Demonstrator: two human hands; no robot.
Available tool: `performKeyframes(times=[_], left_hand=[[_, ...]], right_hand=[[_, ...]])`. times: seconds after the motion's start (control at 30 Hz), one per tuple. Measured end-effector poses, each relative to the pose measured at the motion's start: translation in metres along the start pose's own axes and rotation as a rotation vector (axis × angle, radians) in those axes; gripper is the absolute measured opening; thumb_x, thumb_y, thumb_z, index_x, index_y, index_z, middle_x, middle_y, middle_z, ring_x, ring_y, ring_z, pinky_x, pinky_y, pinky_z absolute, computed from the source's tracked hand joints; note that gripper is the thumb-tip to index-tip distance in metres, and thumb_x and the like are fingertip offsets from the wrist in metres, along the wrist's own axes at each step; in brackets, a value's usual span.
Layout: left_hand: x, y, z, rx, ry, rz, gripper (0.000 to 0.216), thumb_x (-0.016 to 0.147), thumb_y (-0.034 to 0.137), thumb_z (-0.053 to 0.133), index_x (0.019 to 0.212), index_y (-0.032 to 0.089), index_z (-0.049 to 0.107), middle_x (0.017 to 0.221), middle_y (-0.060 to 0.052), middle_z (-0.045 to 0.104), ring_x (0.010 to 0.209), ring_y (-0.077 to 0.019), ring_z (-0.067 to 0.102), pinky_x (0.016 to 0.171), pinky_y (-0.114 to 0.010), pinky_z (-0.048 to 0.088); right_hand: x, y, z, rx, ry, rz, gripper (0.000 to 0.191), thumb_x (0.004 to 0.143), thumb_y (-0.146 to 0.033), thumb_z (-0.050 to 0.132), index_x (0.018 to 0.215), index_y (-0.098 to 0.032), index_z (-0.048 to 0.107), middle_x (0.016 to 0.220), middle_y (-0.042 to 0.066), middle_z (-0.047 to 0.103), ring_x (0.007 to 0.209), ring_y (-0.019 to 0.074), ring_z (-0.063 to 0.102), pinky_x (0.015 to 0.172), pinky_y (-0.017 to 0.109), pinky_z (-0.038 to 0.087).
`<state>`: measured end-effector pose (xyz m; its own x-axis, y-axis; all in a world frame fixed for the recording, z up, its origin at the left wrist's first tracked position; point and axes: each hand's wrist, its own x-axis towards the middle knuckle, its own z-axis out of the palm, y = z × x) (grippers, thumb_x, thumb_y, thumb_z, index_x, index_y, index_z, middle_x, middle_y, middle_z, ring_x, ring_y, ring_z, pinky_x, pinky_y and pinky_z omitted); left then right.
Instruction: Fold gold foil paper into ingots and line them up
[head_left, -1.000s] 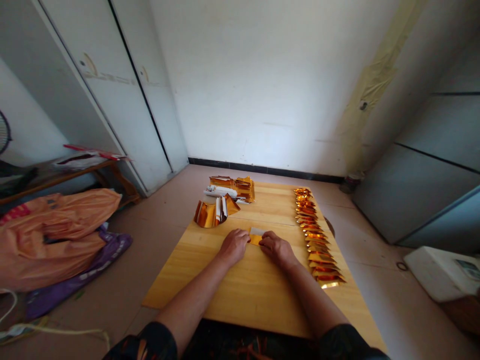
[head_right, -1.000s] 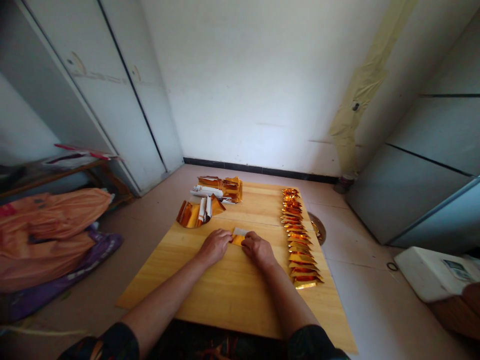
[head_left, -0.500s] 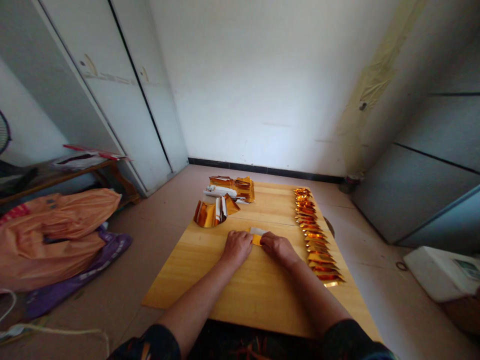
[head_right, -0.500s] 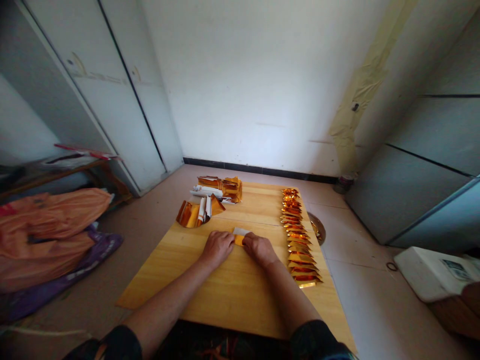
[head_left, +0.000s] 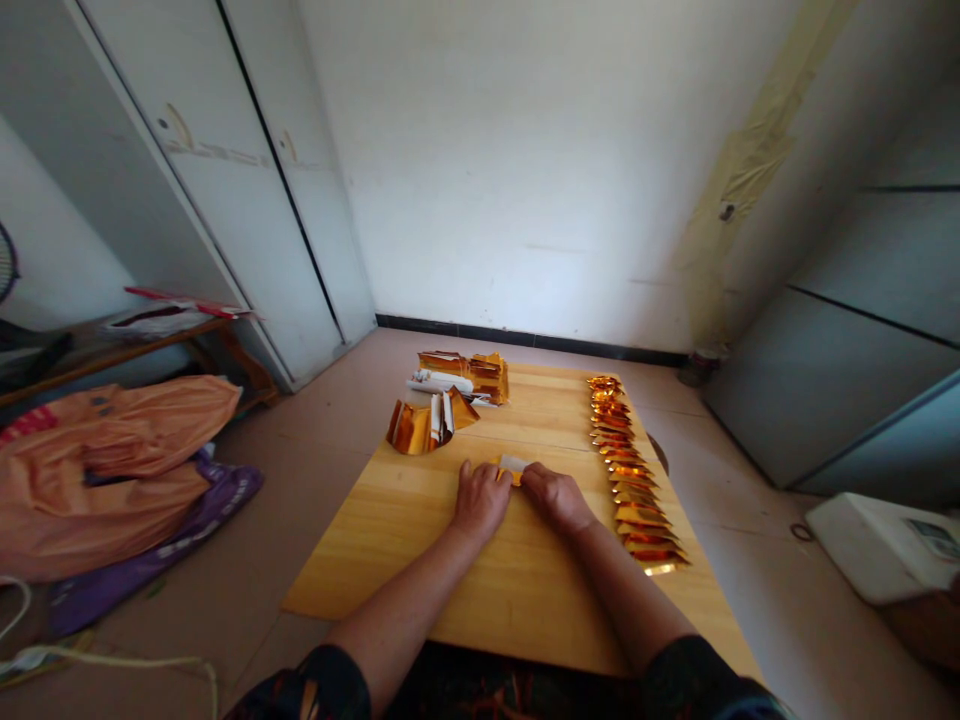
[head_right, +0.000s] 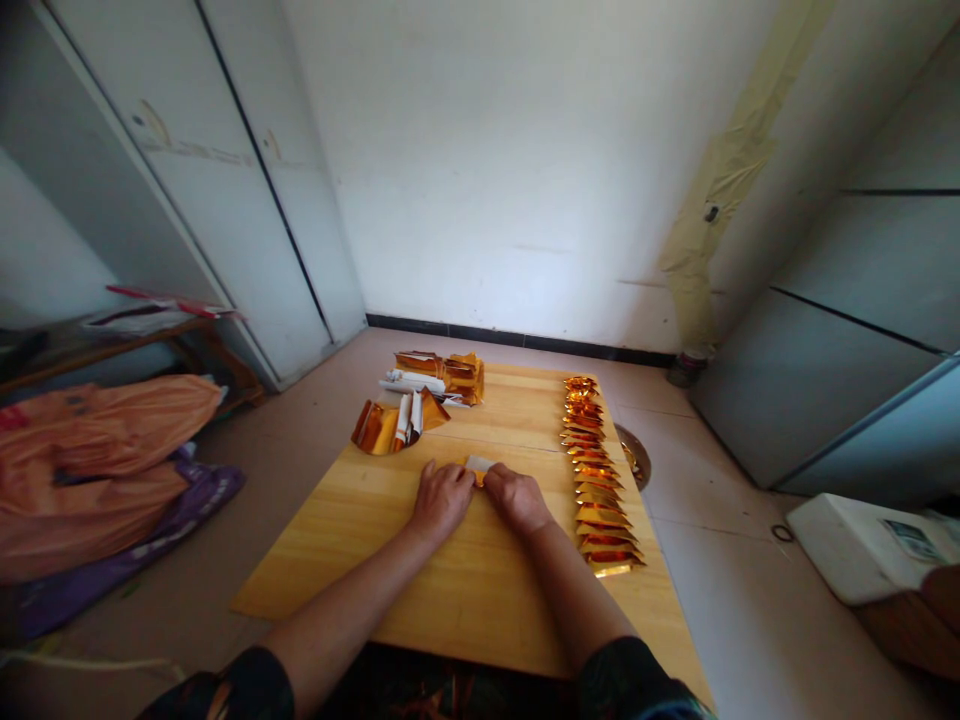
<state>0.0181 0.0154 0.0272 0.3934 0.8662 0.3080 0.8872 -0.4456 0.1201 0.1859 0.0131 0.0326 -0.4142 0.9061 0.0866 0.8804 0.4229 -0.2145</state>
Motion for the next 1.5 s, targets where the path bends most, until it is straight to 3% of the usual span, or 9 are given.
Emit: performKeyframes(times=[0.17,0.33,0.47,0.67,1.0,1.5], left_hand=[[-0.003,-0.004,0.004,-0.007,0.04,0.028,0.019,0.088,0.018,0.048,0.084,0.022,0.066,0.088,-0.007,0.065,0.088,-0.0217,0.059,0.098,-0.05,0.031],[-0.005,-0.007,0.001,0.003,0.026,0.052,0.021,0.09,0.02,0.046,0.087,0.022,0.066,0.093,-0.007,0.066,0.091,-0.0215,0.059,0.1,-0.051,0.029],[-0.008,-0.011,-0.003,-0.065,0.001,0.07,0.022,0.09,0.021,0.045,0.088,0.022,0.067,0.094,-0.006,0.065,0.094,-0.0219,0.059,0.103,-0.054,0.025],[-0.014,-0.023,-0.006,-0.152,-0.03,0.176,0.029,0.084,0.016,0.051,0.106,0.031,0.064,0.11,-0.005,0.062,0.109,-0.0219,0.053,0.107,-0.055,0.017],[-0.016,-0.025,-0.001,-0.148,-0.023,0.2,0.035,0.083,0.014,0.05,0.114,0.029,0.06,0.119,-0.008,0.059,0.115,-0.0236,0.05,0.106,-0.056,0.021],[-0.018,-0.026,0.0,-0.102,-0.032,0.215,0.022,0.086,0.017,0.049,0.103,0.026,0.06,0.121,-0.008,0.058,0.119,-0.0244,0.047,0.105,-0.058,0.022]], right_hand=[[-0.007,0.0,-0.004,0.108,0.088,-0.019,0.031,0.089,-0.03,0.051,0.118,-0.023,0.055,0.117,0.006,0.058,0.098,0.0145,0.059,0.079,0.021,0.045],[-0.004,-0.002,0.002,0.044,0.061,0.047,0.028,0.095,-0.027,0.038,0.1,-0.025,0.065,0.113,0.004,0.06,0.087,0.0125,0.061,0.072,0.019,0.044],[-0.004,-0.001,0.006,0.061,0.077,0.037,0.028,0.095,-0.029,0.04,0.094,-0.025,0.068,0.106,0.003,0.062,0.086,0.0125,0.059,0.072,0.019,0.043],[-0.006,0.005,0.006,0.194,0.106,0.05,0.024,0.092,-0.027,0.045,0.089,-0.023,0.068,0.099,0.003,0.061,0.084,0.0108,0.059,0.074,0.018,0.042],[0.014,-0.004,-0.008,0.005,-0.089,0.229,0.025,0.095,-0.031,0.039,0.098,-0.021,0.062,0.1,0.003,0.061,0.079,0.0109,0.061,0.063,0.019,0.039],[0.028,-0.006,-0.018,-0.033,-0.163,0.229,0.023,0.094,-0.035,0.043,0.096,-0.019,0.06,0.098,0.005,0.063,0.08,0.0132,0.061,0.062,0.022,0.036]])
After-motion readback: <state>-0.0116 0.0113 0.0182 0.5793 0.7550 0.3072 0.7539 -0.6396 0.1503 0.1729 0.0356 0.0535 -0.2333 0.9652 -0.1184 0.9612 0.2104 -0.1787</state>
